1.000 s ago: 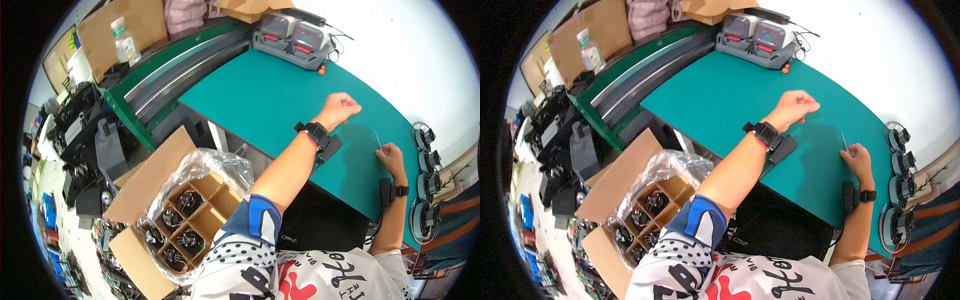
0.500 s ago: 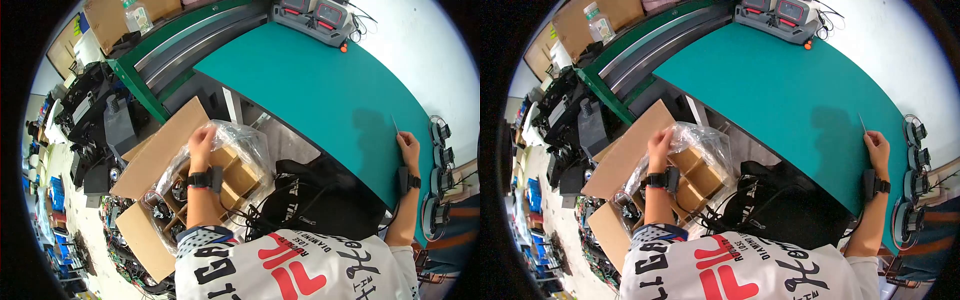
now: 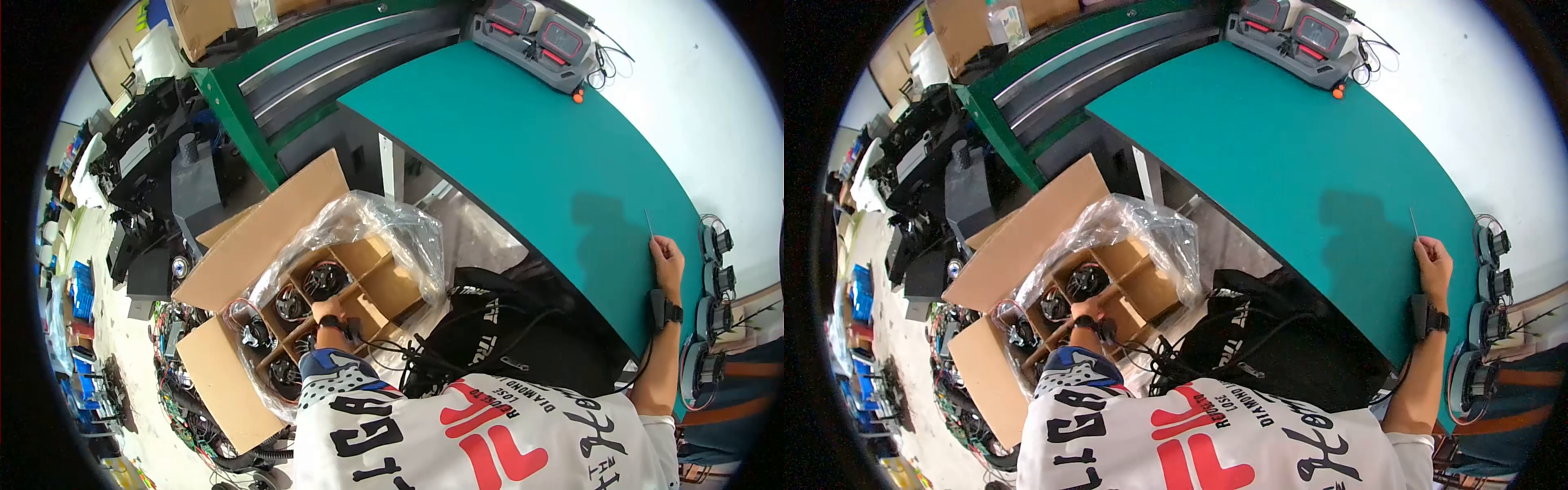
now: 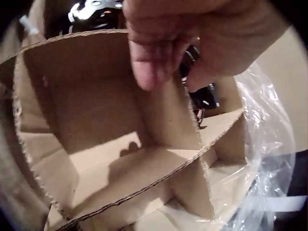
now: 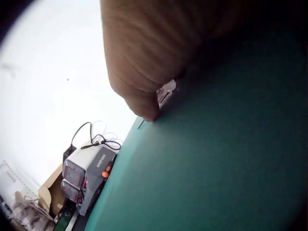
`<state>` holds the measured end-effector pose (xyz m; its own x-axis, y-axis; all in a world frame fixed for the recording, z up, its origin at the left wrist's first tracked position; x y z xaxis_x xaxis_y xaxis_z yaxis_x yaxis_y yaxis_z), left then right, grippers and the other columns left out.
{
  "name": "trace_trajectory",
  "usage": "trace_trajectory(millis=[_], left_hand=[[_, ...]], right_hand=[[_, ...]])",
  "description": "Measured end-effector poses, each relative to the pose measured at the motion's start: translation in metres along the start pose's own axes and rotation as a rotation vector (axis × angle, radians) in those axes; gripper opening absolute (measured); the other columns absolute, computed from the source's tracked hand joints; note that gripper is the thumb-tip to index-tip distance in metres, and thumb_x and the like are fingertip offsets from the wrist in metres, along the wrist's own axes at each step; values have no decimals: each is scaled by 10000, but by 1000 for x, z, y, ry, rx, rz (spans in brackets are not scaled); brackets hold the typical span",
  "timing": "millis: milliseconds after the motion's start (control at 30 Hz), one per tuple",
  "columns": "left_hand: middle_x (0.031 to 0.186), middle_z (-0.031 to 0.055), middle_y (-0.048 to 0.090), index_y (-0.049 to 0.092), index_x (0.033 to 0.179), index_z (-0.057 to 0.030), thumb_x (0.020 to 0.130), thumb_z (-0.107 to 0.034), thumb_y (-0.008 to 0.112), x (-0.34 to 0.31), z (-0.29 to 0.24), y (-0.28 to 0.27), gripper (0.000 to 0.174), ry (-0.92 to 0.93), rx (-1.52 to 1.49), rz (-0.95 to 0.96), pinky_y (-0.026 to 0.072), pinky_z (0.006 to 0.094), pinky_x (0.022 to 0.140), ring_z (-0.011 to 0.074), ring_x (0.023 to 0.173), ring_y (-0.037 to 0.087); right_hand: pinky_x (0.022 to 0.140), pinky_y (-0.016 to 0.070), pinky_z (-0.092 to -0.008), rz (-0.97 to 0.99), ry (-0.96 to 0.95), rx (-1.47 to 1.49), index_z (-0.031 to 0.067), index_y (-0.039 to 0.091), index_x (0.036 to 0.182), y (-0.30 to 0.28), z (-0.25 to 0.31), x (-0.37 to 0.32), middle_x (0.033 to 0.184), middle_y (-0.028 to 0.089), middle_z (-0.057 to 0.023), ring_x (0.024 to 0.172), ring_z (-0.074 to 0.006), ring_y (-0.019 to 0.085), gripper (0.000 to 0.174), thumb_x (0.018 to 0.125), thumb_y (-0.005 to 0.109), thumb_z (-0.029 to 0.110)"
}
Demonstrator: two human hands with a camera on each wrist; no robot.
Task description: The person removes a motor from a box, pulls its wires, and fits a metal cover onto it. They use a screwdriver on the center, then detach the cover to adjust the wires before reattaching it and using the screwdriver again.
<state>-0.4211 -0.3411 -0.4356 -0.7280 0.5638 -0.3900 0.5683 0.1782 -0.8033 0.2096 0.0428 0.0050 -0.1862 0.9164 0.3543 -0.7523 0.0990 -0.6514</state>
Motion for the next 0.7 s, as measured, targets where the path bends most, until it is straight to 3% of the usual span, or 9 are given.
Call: trace_trajectory(millis=[33,100,133,233,333,433,500,600,700], left_hand=[[723,203,657,645,765,52,716,-182,570,9,10,2,251,-312,-386,82,520,374,539,307,620,660],[823,230,661,651,829,61,709,-197,576,1,-4,-39,294,-546,-455,-85,530,417,679,326,827,665],[929,244,648,659,877,45,709,-211,584,-18,-39,-87,315,-387,-102,-315,510,445,775,332,945,636],[1114,224,595,619,1026,-24,747,-223,596,2,-55,-109,344,-305,177,-144,466,452,892,379,1050,573],[1231,118,483,512,1157,-74,744,-158,619,0,-73,-103,434,-145,401,-53,431,395,949,305,1191,433],[1281,121,437,482,1187,-70,743,-121,601,28,-49,-69,462,-11,500,-77,367,396,1006,300,1207,408],[1297,129,424,457,1226,-68,726,-120,613,14,-57,-76,526,-77,396,-55,352,401,1016,301,1238,377],[1270,147,431,269,1377,-133,692,-131,662,26,-41,-54,790,-87,193,-35,379,426,987,326,1186,435],[1235,170,399,275,1377,-166,619,-178,753,7,-59,-60,897,-122,308,-61,403,400,947,340,1144,439]], right_hand=[[670,430,-194,-6,-5,0,-14,618,967,0,-1,0,818,614,3,729,-57,533,171,856,624,116],[655,430,-194,-9,80,34,-6,617,947,1,-1,-1,793,608,9,706,-50,528,151,854,622,113],[655,430,-194,-24,74,34,-6,617,947,3,1,-2,793,608,9,706,-50,528,151,854,622,113],[589,416,-207,-127,-1,-110,24,620,905,0,15,-7,710,573,32,633,-42,494,123,842,627,129],[514,374,-230,-152,18,-319,58,621,871,3,34,-14,618,500,35,558,-55,438,125,814,644,166],[506,360,-226,-175,26,-351,63,624,872,2,36,-13,606,485,35,547,-62,429,136,804,649,179],[507,363,-226,-180,22,-350,65,627,870,3,37,-15,610,488,32,549,-64,432,136,802,651,180],[513,374,-236,-188,55,-317,61,629,868,5,36,-19,622,497,18,552,-74,443,140,795,655,178],[526,389,-252,-218,57,-321,55,631,870,1,37,-17,644,512,0,561,-93,456,146,786,659,171]])
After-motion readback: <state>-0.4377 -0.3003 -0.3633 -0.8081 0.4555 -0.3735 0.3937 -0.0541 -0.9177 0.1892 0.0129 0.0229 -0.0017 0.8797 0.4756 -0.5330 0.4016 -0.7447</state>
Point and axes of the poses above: each hand's wrist, its own x-axis towards the middle knuckle, its own y-axis out of the palm, z = x × y, the point moved 6 cm from there along x, towards the middle knuckle
